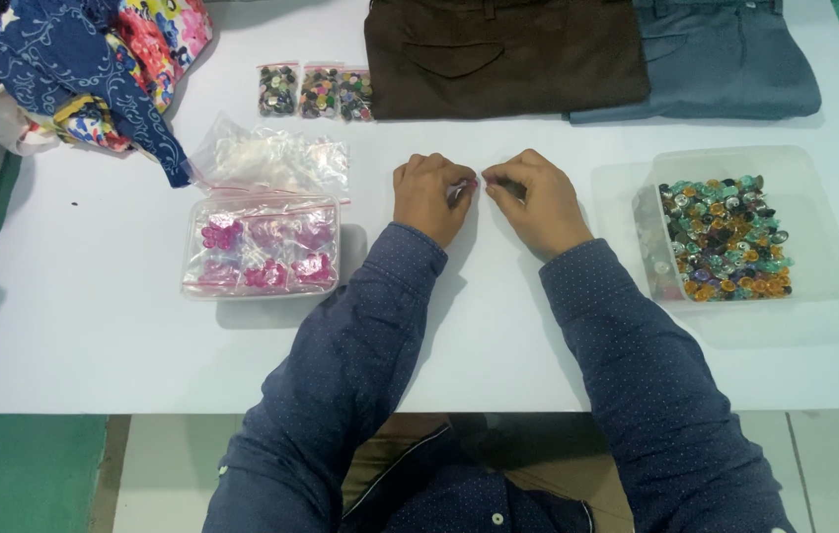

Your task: Sort pink buttons from a mixed container and place them into a small plastic bag

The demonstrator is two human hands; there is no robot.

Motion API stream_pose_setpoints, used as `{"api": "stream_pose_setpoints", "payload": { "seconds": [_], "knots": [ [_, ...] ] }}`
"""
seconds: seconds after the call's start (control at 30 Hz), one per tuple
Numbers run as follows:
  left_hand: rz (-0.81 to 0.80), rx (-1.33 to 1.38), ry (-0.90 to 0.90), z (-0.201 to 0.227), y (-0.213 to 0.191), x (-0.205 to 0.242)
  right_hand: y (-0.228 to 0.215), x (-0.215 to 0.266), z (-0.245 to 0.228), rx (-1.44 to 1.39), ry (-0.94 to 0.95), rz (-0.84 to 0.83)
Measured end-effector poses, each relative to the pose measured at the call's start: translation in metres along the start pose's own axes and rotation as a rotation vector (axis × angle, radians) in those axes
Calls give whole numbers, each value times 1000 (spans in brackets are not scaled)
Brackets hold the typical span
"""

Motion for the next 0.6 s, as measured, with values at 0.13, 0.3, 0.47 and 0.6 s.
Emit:
{"api": "stream_pose_setpoints", "payload": {
  "seconds": [0.13, 0.3, 0.47, 0.6],
  "knots": [
    [18, 29, 3, -5, 5, 1, -3, 2, -6, -9, -13, -4],
    [166, 102, 172, -16, 11, -1, 7, 0, 22, -90, -135, 54],
    [219, 136, 289, -15, 10, 5, 15, 14, 39, -74, -119, 137],
    [281, 144, 344, 14, -14, 15, 9, 33, 24, 81, -78, 24]
  ]
}}
Point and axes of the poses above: each hand's wrist, its own x-axis away from the middle knuckle, its own y-axis out of the palm, z = x × y, the point moved 8 cm from there along -x, towards the middle knuckle, and after that the axes turned 1 degree about -y, right-handed, at the moved point
